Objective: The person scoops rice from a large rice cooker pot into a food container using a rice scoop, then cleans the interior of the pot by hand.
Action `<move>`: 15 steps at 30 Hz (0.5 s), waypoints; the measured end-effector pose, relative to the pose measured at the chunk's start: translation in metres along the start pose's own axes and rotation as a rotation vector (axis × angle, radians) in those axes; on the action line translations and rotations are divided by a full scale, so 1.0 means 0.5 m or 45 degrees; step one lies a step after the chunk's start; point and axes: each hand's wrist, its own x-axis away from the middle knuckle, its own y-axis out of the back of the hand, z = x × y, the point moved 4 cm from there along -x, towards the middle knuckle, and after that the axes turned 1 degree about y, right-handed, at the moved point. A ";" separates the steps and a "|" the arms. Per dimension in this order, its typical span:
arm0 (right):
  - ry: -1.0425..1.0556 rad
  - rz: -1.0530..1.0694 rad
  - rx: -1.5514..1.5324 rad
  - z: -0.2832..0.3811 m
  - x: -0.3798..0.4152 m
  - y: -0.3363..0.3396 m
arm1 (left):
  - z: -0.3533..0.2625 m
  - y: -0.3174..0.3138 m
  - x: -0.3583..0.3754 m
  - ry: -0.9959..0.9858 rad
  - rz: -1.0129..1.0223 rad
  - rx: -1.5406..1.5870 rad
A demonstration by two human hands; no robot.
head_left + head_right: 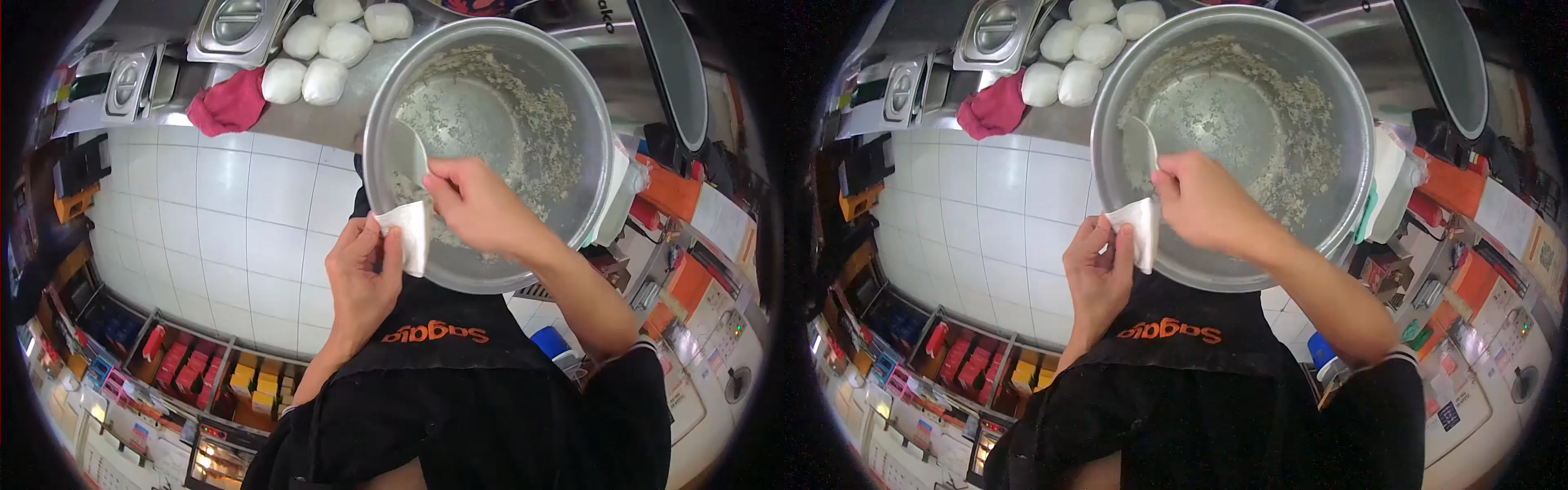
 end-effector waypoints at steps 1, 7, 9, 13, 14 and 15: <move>-0.114 0.121 -0.069 -0.023 -0.026 -0.001 | 0.002 0.002 -0.002 -0.001 -0.026 0.008; 0.060 -0.061 0.064 0.009 -0.014 -0.013 | 0.012 0.009 0.013 0.045 0.014 0.025; -0.124 -0.074 0.014 -0.062 -0.092 -0.034 | 0.018 0.004 0.009 0.052 0.028 0.029; 0.033 0.054 0.036 -0.003 0.014 0.017 | 0.022 -0.001 0.020 0.124 -0.035 0.107; 0.033 0.076 0.044 0.012 0.022 0.014 | 0.022 -0.004 0.016 0.103 -0.040 0.157; 0.076 -0.005 0.061 0.031 0.027 0.012 | 0.020 -0.007 0.018 0.082 -0.038 0.205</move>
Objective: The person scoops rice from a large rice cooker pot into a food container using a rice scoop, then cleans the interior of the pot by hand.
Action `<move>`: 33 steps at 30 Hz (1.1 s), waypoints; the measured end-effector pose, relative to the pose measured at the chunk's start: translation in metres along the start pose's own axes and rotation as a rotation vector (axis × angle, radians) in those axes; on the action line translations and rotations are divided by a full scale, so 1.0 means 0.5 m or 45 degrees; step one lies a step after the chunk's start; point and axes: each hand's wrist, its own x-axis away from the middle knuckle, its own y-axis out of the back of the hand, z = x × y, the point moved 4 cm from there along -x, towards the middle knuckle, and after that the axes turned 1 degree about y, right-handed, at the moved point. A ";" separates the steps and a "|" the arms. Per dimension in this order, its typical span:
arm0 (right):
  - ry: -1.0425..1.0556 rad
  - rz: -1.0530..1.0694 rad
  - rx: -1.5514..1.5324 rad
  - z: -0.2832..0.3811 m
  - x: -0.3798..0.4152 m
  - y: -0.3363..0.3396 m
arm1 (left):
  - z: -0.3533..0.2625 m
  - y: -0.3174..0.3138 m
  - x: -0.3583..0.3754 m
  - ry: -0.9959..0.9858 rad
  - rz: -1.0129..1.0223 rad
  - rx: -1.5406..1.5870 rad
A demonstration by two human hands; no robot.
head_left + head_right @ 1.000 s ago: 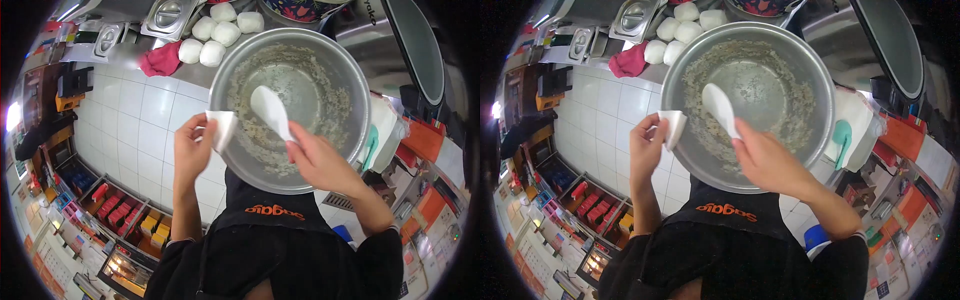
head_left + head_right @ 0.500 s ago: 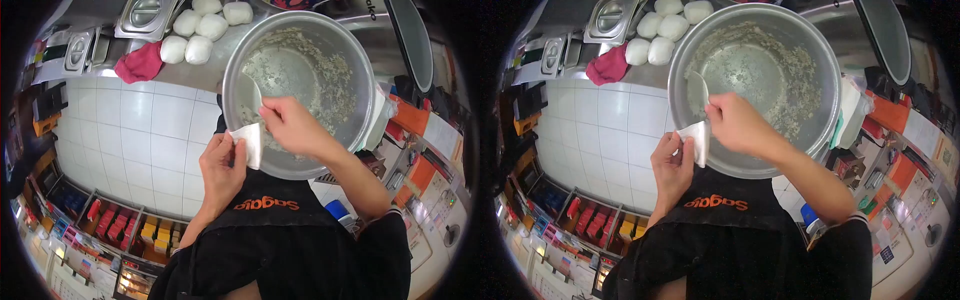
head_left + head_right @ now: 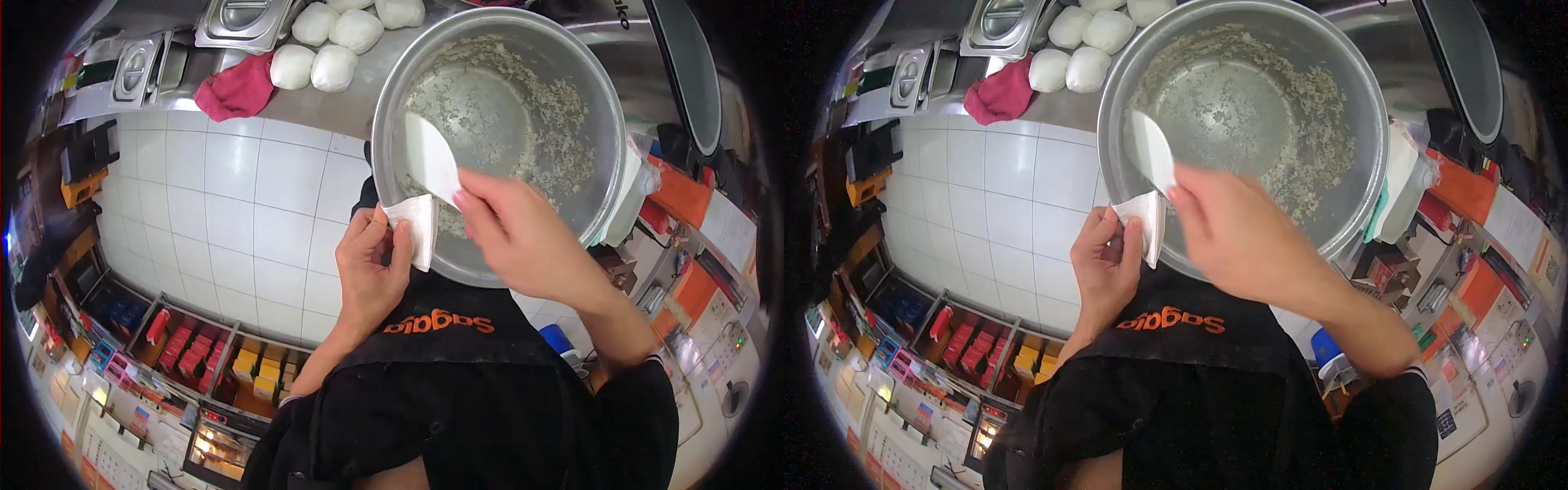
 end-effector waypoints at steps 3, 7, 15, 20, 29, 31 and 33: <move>0.022 -0.105 0.040 -0.038 -0.039 -0.010 | -0.004 -0.002 0.004 -0.001 0.043 -0.206; 0.055 -0.076 0.018 -0.002 0.009 0.013 | 0.016 -0.008 0.024 -0.024 0.011 -0.058; 0.249 -0.060 -0.003 -0.030 -0.044 0.005 | 0.012 0.007 0.030 -0.129 -0.013 -0.271; 0.060 -0.050 0.158 -0.113 -0.119 -0.036 | 0.006 -0.003 0.027 -0.141 -0.052 -0.148; 0.142 0.129 0.274 -0.105 -0.051 -0.067 | 0.014 -0.006 0.044 -0.043 -0.011 -0.160; -0.025 0.250 0.330 -0.126 -0.092 -0.063 | 0.031 -0.006 0.045 -0.061 -0.010 -0.137; 0.058 0.274 0.301 -0.077 -0.023 -0.019 | 0.031 -0.004 0.044 -0.085 -0.047 -0.124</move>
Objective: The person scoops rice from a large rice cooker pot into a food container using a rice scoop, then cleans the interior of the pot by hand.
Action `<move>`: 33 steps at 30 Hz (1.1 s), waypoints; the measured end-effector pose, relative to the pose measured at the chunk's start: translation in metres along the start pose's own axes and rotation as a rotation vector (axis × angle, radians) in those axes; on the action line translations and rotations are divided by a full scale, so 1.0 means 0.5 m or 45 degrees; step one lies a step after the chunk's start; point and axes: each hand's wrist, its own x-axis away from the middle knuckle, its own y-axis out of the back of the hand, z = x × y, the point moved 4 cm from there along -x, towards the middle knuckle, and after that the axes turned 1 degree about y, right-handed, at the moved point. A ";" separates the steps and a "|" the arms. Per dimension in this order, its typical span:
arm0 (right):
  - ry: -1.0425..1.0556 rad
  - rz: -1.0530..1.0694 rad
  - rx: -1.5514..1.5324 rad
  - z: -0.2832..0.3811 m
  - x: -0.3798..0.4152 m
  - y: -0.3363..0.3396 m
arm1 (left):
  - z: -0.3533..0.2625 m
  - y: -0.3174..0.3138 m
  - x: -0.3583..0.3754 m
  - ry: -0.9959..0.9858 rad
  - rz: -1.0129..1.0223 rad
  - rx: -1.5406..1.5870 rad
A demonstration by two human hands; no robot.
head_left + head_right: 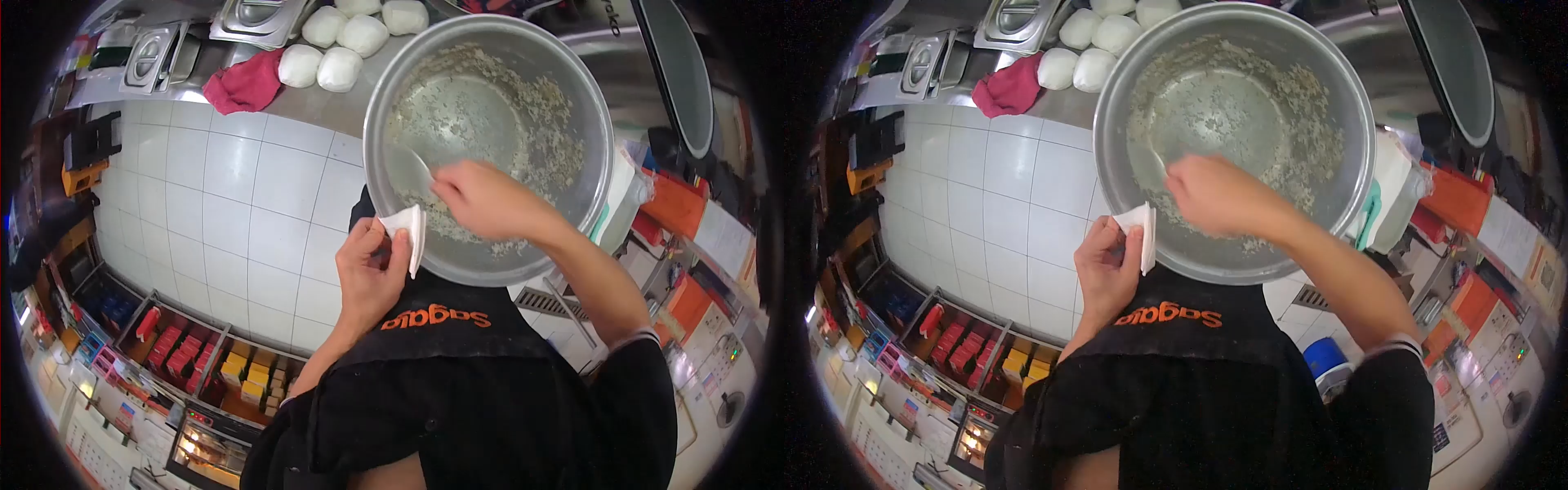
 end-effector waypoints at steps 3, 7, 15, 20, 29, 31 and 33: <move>0.033 -0.021 0.036 0.027 -0.011 -0.011 | -0.010 0.001 -0.005 0.088 0.048 0.096; -0.002 -0.222 0.003 -0.052 -0.089 -0.043 | -0.001 0.006 -0.001 0.141 0.118 0.064; -0.019 -0.276 -0.043 -0.069 -0.096 -0.020 | 0.001 0.001 -0.004 0.110 0.067 0.098; -0.004 -0.204 -0.160 0.010 -0.039 0.013 | -0.004 0.014 -0.007 0.103 0.075 0.006; 0.219 0.216 0.072 0.009 0.029 -0.004 | -0.015 0.009 -0.008 0.111 0.019 0.088; 0.027 0.181 0.247 -0.038 -0.040 -0.060 | -0.013 0.011 -0.009 0.110 0.089 0.020; -0.022 0.147 0.177 -0.065 -0.072 -0.064 | -0.010 0.008 -0.005 0.110 0.097 -0.005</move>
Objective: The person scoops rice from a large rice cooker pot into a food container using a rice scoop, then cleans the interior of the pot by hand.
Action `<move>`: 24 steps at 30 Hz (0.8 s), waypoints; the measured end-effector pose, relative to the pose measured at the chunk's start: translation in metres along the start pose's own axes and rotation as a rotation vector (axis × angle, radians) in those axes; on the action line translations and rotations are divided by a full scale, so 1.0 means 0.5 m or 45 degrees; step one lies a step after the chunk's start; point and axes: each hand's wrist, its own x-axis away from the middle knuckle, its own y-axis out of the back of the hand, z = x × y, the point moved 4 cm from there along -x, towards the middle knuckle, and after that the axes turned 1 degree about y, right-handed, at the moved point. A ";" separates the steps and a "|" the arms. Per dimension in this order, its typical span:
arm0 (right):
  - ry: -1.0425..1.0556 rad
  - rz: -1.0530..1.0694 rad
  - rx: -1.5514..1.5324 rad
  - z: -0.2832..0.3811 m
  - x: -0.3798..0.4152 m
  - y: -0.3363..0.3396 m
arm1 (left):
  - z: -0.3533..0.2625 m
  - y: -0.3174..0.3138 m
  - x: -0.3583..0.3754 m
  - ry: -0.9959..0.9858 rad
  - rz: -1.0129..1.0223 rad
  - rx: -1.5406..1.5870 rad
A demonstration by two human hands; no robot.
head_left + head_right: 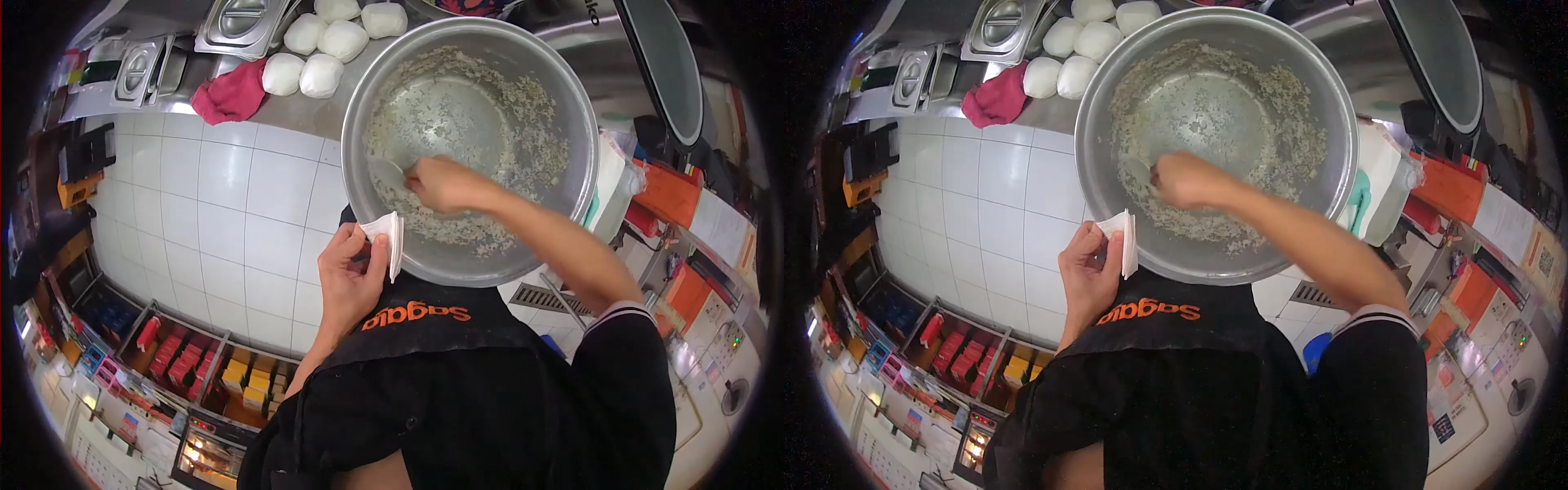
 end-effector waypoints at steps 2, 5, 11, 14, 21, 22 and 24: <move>0.062 0.069 -0.045 0.001 0.030 0.023 | 0.002 0.006 -0.004 0.017 -0.019 -0.022; 0.125 0.049 0.023 0.039 0.068 0.044 | 0.019 0.006 0.003 0.026 0.003 0.050; 0.224 0.057 -0.045 0.006 0.050 0.040 | -0.001 0.003 0.009 0.063 -0.045 0.040; 0.143 0.086 0.141 0.012 0.010 -0.008 | 0.005 0.004 0.012 0.065 -0.003 -0.030; 0.210 0.480 0.196 0.021 0.105 0.024 | 0.019 0.011 0.019 0.091 -0.065 0.083; 0.156 0.294 0.194 -0.009 0.069 -0.030 | 0.008 0.007 0.013 0.084 -0.073 0.093; 0.102 0.109 0.201 -0.002 0.049 -0.011 | 0.000 0.002 0.010 0.072 -0.085 0.110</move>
